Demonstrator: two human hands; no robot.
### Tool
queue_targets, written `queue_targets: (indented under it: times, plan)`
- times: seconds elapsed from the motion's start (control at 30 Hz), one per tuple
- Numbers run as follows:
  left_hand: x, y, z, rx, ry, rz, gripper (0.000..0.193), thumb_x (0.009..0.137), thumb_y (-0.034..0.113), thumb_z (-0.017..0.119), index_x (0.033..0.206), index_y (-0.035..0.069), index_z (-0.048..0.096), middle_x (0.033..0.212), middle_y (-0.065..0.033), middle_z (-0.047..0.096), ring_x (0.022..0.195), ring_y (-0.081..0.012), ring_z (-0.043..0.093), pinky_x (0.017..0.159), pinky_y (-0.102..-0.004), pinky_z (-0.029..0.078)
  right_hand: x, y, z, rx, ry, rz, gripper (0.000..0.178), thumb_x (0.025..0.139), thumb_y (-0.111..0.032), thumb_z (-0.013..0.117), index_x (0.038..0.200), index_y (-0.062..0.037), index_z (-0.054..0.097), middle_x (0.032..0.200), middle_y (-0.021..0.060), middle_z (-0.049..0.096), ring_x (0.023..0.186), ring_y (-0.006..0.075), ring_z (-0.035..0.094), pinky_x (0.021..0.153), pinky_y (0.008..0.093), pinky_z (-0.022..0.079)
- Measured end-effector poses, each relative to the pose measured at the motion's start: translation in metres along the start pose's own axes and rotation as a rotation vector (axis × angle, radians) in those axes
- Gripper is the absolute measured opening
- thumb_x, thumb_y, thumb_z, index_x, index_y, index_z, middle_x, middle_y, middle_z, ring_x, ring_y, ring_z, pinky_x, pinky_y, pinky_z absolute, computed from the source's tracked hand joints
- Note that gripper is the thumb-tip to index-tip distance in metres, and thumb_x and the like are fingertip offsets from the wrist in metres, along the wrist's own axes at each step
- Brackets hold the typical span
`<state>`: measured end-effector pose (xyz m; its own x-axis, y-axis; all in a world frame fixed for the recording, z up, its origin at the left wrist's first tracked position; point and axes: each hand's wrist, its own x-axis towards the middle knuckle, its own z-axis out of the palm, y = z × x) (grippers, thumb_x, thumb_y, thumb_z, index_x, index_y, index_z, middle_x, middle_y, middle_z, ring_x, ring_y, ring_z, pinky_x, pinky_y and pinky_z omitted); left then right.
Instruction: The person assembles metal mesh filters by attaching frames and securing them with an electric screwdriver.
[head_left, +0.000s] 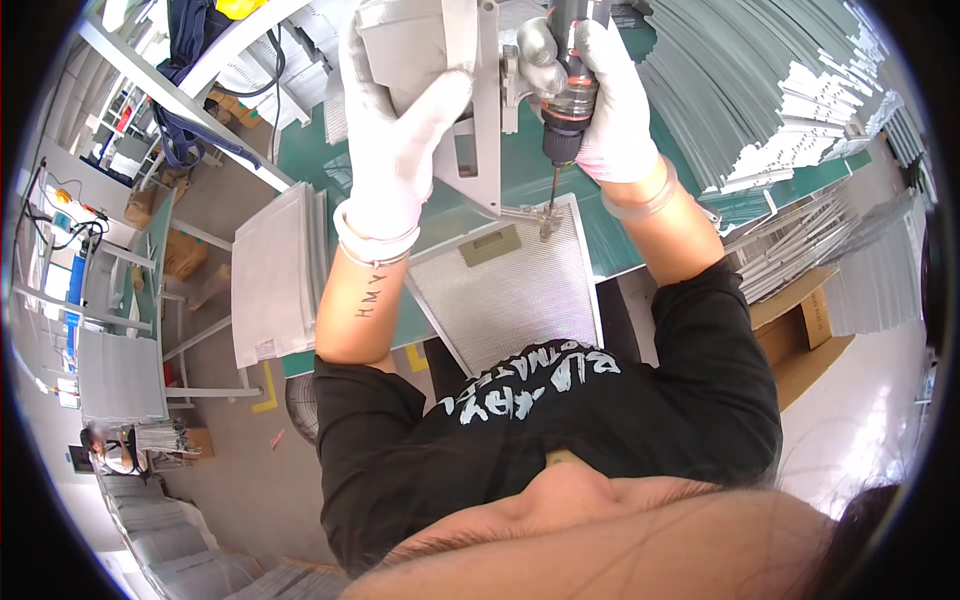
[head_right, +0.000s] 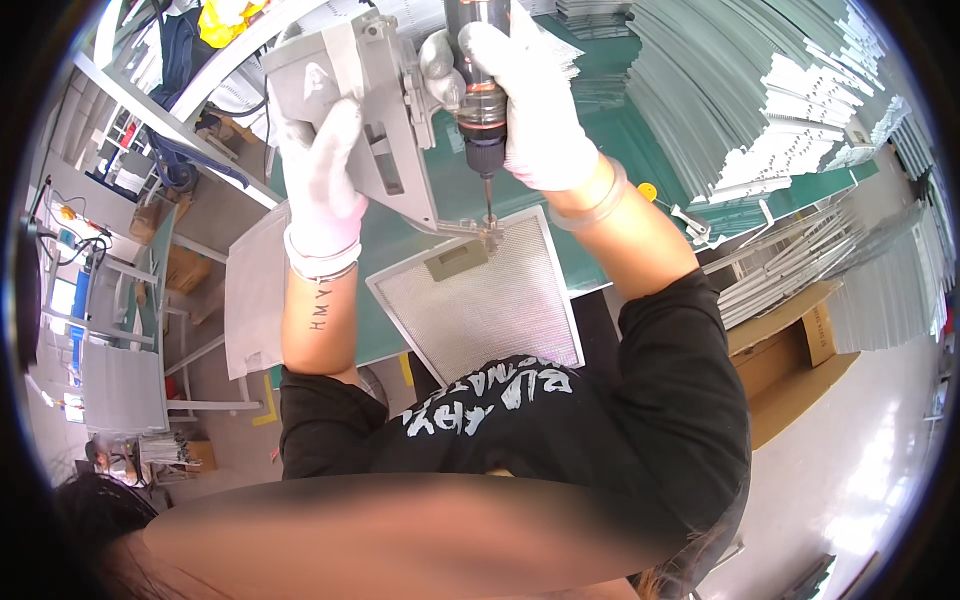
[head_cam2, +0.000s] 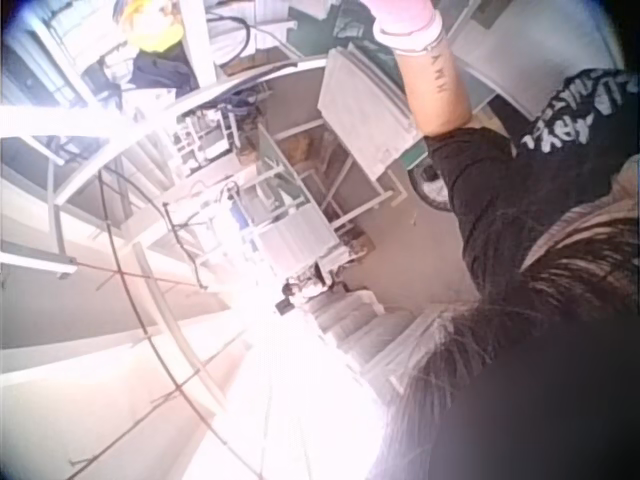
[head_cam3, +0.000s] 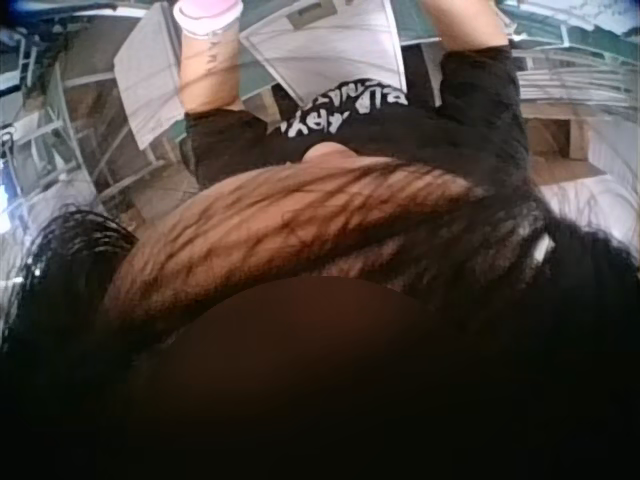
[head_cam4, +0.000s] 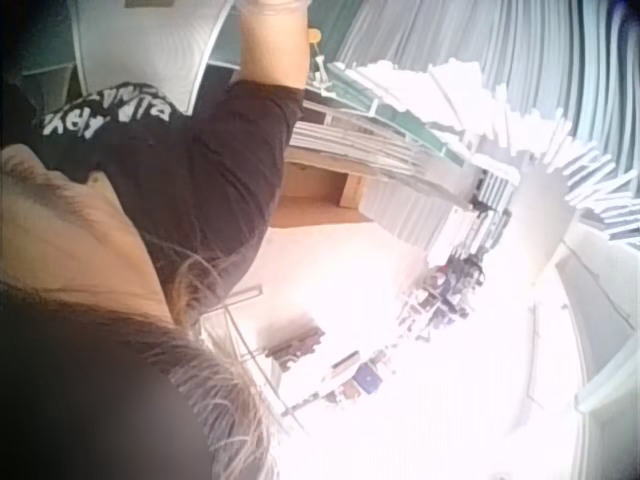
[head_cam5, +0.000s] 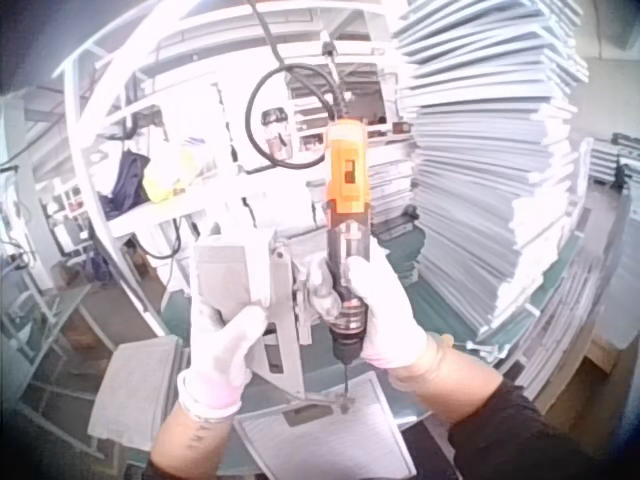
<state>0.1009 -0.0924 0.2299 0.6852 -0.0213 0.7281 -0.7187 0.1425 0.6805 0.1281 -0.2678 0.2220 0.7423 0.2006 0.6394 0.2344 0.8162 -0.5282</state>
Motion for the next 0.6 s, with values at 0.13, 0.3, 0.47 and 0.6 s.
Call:
queue_targets:
  times: [0.13, 0.3, 0.47, 0.6]
  plan:
    - [-0.009, -0.016, -0.009, -0.025, 0.048, -0.057, 0.069, 0.085, 0.006, 0.060, 0.148, 0.004, 0.033, 0.133, -0.0093, 0.054, 0.119, -0.0195, 0.055, 0.104, -0.0335, 0.041, 0.007, -0.005, -0.009, -0.039, 0.010, -0.046, 0.031, 0.094, -0.026, 0.062, 0.117, -0.0084, 0.052, 0.090, 0.0085, 0.062, 0.072, 0.0163, 0.058, 0.064, 0.0270, 0.048]
    - [-0.001, -0.011, -0.009, -0.066, 0.070, -0.089, 0.072, 0.083, 0.004, 0.061, 0.149, 0.005, 0.033, 0.138, -0.0080, 0.050, 0.123, -0.0189, 0.052, 0.104, -0.0332, 0.040, -0.005, 0.003, 0.003, -0.220, -0.017, -0.061, 0.029, 0.100, -0.035, 0.049, 0.108, -0.0078, 0.049, 0.084, 0.0042, 0.053, 0.068, 0.0108, 0.049, 0.057, 0.0249, 0.039]
    - [-0.011, -0.001, 0.012, -0.001, 0.099, 0.014, 0.065, 0.088, 0.005, 0.058, 0.148, 0.004, 0.034, 0.133, -0.0082, 0.054, 0.117, -0.0183, 0.055, 0.100, -0.0313, 0.043, 0.005, -0.012, -0.012, -0.242, -0.093, -0.003, 0.024, 0.099, -0.026, 0.055, 0.112, -0.0064, 0.052, 0.093, 0.0055, 0.063, 0.078, 0.0114, 0.060, 0.067, 0.0252, 0.050]
    - [0.008, 0.002, -0.004, 0.016, 0.002, 0.023, 0.068, 0.090, 0.006, 0.059, 0.151, 0.003, 0.030, 0.131, -0.0085, 0.054, 0.117, -0.0188, 0.055, 0.101, -0.0322, 0.044, -0.022, 0.017, 0.003, -0.134, 0.010, -0.020, 0.043, 0.093, -0.050, 0.057, 0.098, -0.0077, 0.053, 0.075, 0.0002, 0.050, 0.060, 0.0089, 0.046, 0.056, 0.0248, 0.040]
